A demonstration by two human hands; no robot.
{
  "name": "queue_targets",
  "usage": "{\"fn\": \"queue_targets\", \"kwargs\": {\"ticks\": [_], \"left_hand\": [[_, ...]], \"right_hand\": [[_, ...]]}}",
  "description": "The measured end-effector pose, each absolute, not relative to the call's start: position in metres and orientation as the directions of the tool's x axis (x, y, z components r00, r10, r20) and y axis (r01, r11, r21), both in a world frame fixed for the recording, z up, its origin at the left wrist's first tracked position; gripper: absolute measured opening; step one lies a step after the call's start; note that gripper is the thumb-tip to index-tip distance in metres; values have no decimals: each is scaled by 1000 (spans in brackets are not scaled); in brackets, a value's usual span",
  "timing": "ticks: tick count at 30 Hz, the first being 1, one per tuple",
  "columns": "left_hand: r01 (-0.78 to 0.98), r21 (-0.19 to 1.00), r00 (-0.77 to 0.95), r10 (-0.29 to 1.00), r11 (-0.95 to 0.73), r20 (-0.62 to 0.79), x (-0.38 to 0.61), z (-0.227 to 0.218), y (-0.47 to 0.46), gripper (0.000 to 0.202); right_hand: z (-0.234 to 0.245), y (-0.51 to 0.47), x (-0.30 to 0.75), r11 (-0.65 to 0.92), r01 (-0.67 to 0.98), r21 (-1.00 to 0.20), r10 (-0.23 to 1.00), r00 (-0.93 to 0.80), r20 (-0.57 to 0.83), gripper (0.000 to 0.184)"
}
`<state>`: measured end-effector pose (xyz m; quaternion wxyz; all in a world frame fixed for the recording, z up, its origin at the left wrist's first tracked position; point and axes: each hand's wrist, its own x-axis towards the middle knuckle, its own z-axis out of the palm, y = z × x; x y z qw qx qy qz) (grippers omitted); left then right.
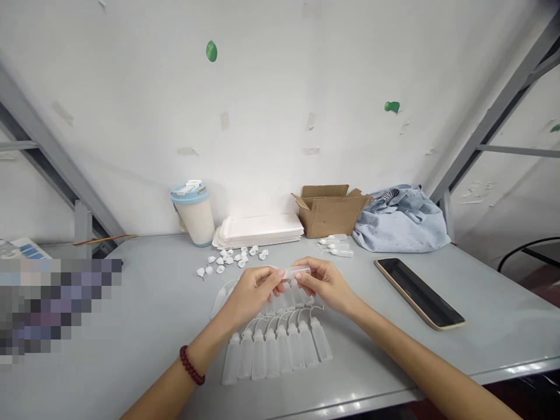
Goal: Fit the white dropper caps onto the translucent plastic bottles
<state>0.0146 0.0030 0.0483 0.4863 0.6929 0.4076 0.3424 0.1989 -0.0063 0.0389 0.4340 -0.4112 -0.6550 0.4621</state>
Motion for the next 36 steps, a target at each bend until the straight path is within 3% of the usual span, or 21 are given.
{"fn": "queue_targets", "kwargs": {"ticks": [6, 10, 15, 19, 23, 31, 36], "left_hand": [[243, 946, 444, 892, -213, 87, 15, 49, 2, 37], [311, 896, 418, 892, -317, 170, 15, 49, -1, 29], [402, 728, 403, 821, -555, 404, 15, 43, -3, 18], [405, 539, 441, 675, -738, 592, 16, 36, -1, 13], [377, 404, 475, 548, -834, 688, 16, 31, 1, 14], [395, 354, 564, 528, -848, 635, 15, 31, 1, 19], [423, 413, 587, 591, -807, 553, 15, 34, 1, 16]], "right_hand": [[36, -6, 199, 201, 147, -969, 945, -291, 152, 32], [39, -6, 199, 135, 108, -985, 954, -283, 99, 35], [42, -5, 198, 71, 20, -997, 957, -283, 62, 38], [41, -4, 198, 6, -39, -999, 951, -310, 18, 44], [40, -4, 198, -101, -84, -991, 944, -324, -69, 51], [41, -3, 203, -238, -93, -967, 913, -362, -190, 46], [38, 1, 207, -248, -10, -969, 891, -395, -224, 46]]}}
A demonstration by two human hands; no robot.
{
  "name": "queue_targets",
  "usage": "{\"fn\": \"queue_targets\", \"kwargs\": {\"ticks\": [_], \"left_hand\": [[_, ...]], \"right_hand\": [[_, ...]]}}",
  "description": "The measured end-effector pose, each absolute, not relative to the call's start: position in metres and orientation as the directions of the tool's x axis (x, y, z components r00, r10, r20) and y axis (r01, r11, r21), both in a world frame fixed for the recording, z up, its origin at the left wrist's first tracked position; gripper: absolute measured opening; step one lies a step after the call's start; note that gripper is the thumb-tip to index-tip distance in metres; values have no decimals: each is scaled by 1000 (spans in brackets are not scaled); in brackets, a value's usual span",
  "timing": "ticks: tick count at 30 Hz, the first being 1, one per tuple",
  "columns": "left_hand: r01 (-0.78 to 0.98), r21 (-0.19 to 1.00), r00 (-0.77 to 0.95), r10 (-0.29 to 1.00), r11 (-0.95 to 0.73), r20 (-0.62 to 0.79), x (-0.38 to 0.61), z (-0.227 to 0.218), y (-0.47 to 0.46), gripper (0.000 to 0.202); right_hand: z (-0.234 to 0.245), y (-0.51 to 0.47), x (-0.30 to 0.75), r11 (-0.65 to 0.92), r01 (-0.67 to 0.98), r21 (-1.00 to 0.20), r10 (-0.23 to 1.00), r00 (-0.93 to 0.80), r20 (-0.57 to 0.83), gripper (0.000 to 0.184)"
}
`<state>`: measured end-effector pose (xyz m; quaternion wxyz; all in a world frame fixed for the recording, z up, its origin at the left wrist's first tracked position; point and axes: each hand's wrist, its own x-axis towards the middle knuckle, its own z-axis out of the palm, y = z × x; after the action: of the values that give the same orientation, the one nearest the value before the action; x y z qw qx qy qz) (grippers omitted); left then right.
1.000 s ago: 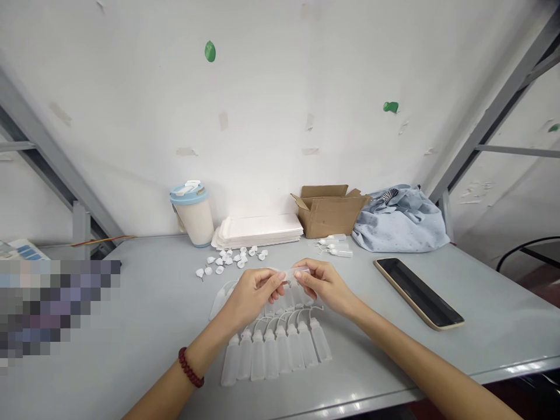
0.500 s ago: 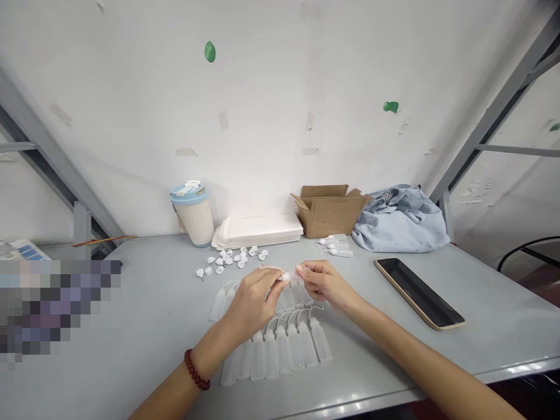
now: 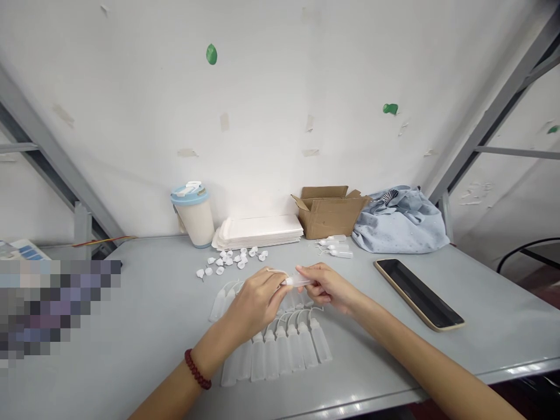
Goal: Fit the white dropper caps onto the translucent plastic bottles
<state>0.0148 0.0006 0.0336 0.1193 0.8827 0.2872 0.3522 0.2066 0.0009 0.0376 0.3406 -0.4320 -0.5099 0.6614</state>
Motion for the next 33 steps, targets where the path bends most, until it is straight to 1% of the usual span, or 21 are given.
{"fn": "queue_targets", "kwargs": {"ticks": [3, 5, 8, 10, 12, 13, 14, 15, 16, 17, 18, 20, 25, 30, 33], "left_hand": [[467, 483, 554, 671, -741, 493, 12, 36, 3, 15], [513, 504, 521, 719, -695, 460, 8, 37, 7, 17], [606, 484, 466, 774, -632, 428, -3, 38, 18, 21], [683, 445, 425, 811, -579, 402, -13, 37, 26, 23], [757, 396, 402, 848, -520, 344, -24, 34, 35, 26], [787, 375, 393, 867, -490, 308, -29, 32, 39, 28], [809, 357, 387, 880, -468, 275, -34, 30, 43, 29], [820, 345, 386, 887, -456, 254, -38, 28, 46, 30], [826, 340, 386, 890, -450, 242, -41, 25, 49, 31], [827, 338, 388, 891, -450, 237, -44, 23, 51, 31], [825, 340, 390, 890, -452, 237, -45, 21, 53, 32], [819, 344, 395, 886, -459, 241, -46, 18, 55, 32], [810, 347, 405, 879, -472, 252, -44, 16, 56, 32], [813, 336, 409, 877, -476, 253, -43, 16, 55, 33], [813, 332, 412, 875, -479, 253, -43, 16, 55, 33]], "right_hand": [[38, 2, 207, -217, 1, -976, 903, -380, -201, 48], [40, 3, 207, -189, -13, -982, 918, -357, -171, 47], [43, 6, 212, -113, -25, -993, 953, -285, -101, 45], [44, 11, 217, -32, 22, -999, 977, -208, -36, 46], [46, 16, 225, 42, 139, -989, 992, -124, 25, 46], [47, 19, 229, 77, 229, -970, 995, -86, 59, 45], [49, 22, 234, 116, 353, -929, 993, -55, 103, 43], [50, 25, 240, 149, 492, -858, 988, -37, 151, 41], [52, 27, 246, 180, 634, -752, 978, -33, 206, 38], [54, 29, 253, 197, 761, -618, 967, -45, 253, 35], [56, 31, 260, 193, 817, -544, 962, -49, 268, 32], [57, 34, 275, 175, 868, -465, 962, -50, 267, 29], [49, 43, 307, 109, 918, -382, 982, -38, 187, 21], [38, 48, 318, 66, 944, -323, 995, -40, 88, 15], [36, 49, 318, 40, 958, -283, 998, -23, 65, 13]]}}
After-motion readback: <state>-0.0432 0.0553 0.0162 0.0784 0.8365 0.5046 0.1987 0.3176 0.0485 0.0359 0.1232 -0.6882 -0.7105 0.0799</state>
